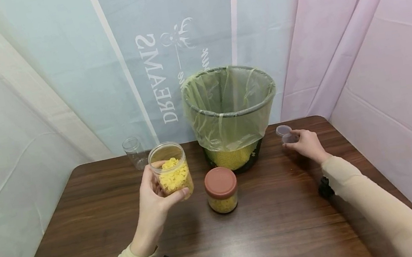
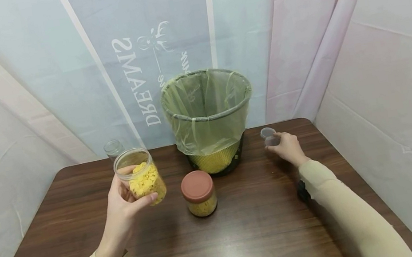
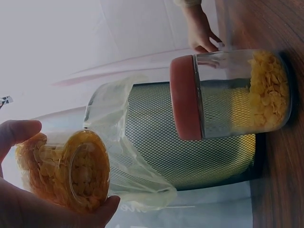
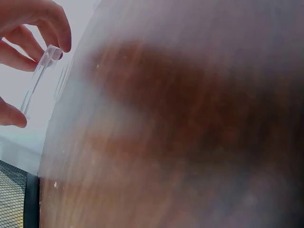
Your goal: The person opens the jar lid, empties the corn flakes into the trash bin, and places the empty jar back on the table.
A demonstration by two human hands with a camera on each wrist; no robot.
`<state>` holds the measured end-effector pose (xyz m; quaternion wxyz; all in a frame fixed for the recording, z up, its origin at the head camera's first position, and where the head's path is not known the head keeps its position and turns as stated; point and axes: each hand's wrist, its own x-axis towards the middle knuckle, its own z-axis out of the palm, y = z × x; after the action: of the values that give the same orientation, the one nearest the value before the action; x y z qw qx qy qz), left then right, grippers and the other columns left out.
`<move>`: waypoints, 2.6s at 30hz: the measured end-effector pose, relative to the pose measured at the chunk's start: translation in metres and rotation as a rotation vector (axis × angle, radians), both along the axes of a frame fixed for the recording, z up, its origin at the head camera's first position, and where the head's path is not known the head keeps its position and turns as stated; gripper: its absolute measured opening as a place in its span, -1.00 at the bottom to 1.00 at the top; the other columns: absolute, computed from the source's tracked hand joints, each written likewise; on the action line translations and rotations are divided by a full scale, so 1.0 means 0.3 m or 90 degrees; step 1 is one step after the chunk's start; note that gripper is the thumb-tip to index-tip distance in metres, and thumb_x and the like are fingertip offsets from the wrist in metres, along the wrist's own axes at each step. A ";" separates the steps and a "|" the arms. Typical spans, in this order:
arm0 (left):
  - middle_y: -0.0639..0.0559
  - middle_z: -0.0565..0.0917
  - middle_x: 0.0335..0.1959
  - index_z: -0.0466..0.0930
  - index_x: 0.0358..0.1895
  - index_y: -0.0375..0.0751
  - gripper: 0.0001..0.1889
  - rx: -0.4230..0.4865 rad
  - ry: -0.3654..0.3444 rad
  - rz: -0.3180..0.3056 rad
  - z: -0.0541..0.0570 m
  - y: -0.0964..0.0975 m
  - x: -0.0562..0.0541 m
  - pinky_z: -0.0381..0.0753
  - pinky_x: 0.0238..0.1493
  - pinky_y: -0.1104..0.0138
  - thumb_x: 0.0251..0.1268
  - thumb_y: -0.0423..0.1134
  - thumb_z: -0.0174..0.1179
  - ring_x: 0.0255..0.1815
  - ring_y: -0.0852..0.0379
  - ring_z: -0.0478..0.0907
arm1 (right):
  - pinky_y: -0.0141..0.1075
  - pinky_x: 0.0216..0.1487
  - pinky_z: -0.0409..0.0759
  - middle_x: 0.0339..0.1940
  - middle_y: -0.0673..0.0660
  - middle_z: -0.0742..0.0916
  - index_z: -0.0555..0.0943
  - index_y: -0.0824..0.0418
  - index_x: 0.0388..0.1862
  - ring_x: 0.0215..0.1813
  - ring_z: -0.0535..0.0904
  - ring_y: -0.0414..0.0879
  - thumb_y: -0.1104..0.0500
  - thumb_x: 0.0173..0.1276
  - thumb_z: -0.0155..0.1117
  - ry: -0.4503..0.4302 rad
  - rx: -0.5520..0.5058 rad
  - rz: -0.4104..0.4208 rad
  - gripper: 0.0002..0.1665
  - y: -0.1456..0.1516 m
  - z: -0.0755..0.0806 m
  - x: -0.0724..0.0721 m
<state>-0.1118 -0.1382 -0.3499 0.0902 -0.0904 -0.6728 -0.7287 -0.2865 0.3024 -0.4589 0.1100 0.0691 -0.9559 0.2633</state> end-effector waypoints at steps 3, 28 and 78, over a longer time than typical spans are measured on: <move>-0.03 0.55 0.00 0.26 0.16 -0.26 -0.27 -0.004 -0.002 0.002 0.000 -0.002 0.002 0.62 -0.10 0.37 -0.20 -0.66 0.30 -0.04 0.13 0.57 | 0.15 -0.03 0.49 0.02 0.54 0.60 0.45 0.55 0.17 -0.03 0.55 0.38 0.05 0.17 0.39 -0.016 0.007 -0.003 -0.26 0.002 0.003 -0.003; -0.02 0.55 -0.02 0.25 0.17 -0.31 -0.26 -0.003 0.000 -0.002 -0.003 -0.002 0.010 0.62 -0.11 0.36 -0.21 -0.67 0.30 -0.05 0.13 0.58 | 0.03 -0.22 0.50 -0.41 0.36 0.70 0.60 0.51 -0.28 -0.34 0.58 0.20 0.04 0.07 0.47 -0.035 0.048 -0.003 -0.48 0.003 0.000 -0.023; -0.06 0.51 0.03 0.29 0.17 -0.25 -0.29 -0.008 -0.007 0.002 -0.001 0.029 0.007 0.59 -0.02 0.39 -0.18 -0.64 0.29 0.02 0.13 0.54 | 0.24 0.09 0.36 0.04 0.58 0.54 0.42 0.59 0.15 0.10 0.40 0.45 0.03 0.45 0.04 -0.008 0.001 -0.039 -0.38 -0.018 0.079 0.023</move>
<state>-0.1097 -0.1295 -0.3503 0.0875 -0.0857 -0.6778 -0.7250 -0.2794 0.2970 -0.4351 0.1123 0.0379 -0.9585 0.2595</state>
